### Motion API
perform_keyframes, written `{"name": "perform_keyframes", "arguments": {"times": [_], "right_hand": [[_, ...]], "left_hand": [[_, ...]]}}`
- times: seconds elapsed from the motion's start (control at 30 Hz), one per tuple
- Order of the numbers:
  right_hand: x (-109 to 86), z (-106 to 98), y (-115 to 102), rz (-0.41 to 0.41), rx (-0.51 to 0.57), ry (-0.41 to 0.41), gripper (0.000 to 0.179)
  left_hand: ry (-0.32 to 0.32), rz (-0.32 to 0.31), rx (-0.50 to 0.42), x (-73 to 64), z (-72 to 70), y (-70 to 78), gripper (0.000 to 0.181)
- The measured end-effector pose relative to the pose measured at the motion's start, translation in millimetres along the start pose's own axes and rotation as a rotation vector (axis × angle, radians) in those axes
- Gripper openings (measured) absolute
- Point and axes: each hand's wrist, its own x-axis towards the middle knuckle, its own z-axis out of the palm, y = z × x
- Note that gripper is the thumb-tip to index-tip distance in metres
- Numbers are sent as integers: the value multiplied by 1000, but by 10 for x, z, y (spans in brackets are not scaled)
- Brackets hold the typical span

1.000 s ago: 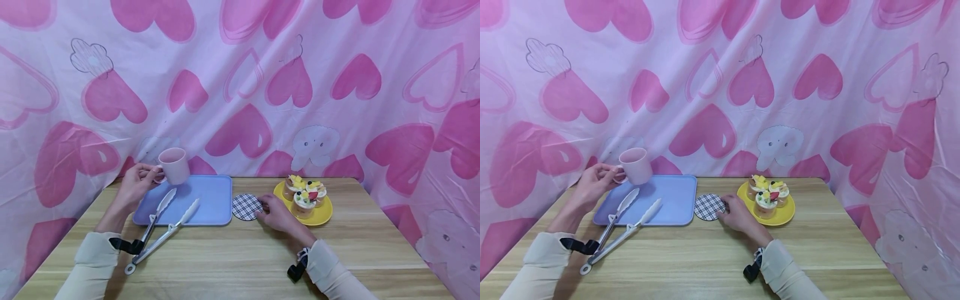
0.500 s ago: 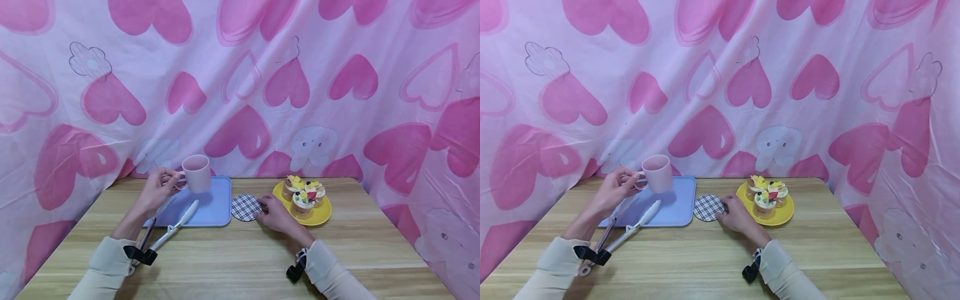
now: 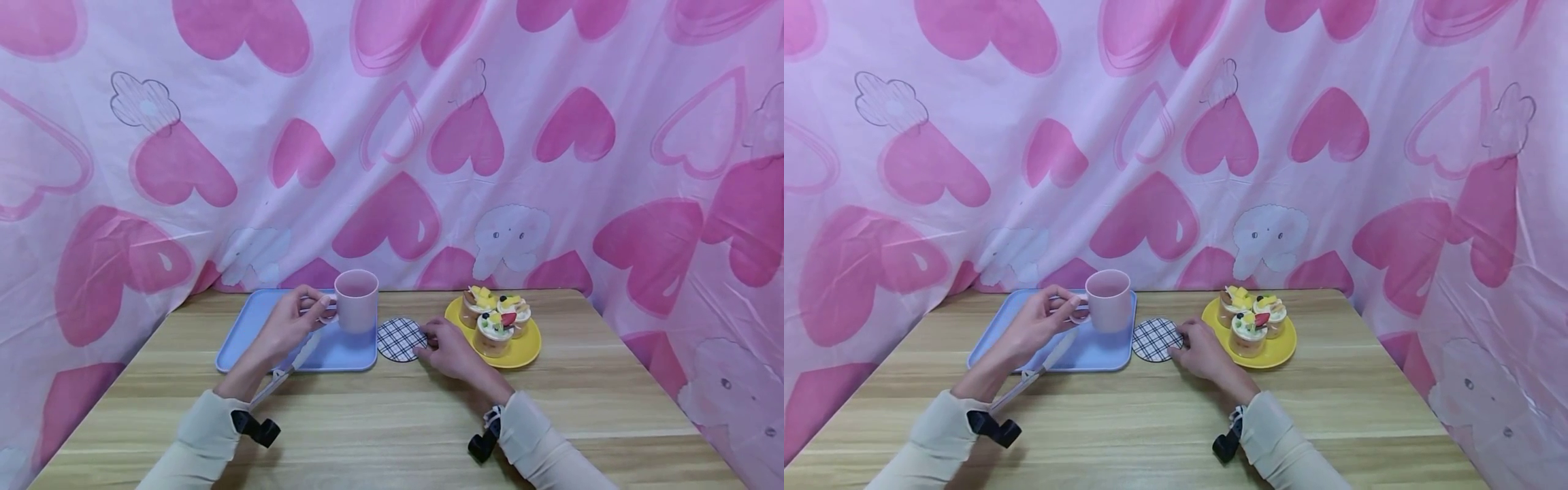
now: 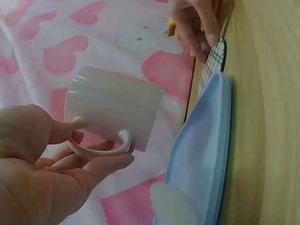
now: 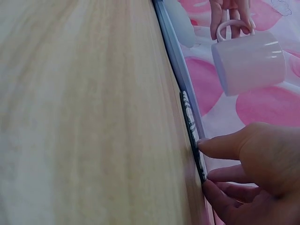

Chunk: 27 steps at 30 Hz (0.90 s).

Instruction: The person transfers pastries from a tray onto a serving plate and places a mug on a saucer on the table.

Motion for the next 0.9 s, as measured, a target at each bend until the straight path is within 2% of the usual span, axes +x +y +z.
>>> {"name": "perform_keyframes", "arguments": {"times": [0.23, 0.4, 0.6, 0.9], "right_hand": [[-6, -14, 3, -25, -16, -4, 45], [-14, -23, -5, -24, -27, -2, 44], [-16, -35, -1, -12, -38, -12, 43], [-17, -50, -8, -2, -42, -31, 41]], "left_hand": [[-2, -25, 56, 36, 194, 0, 28], [-16, -2, 46, 98, 313, -63, 25], [-27, 23, 79, 134, 435, -142, 24], [-71, 7, 42, 169, 551, -242, 22]]}}
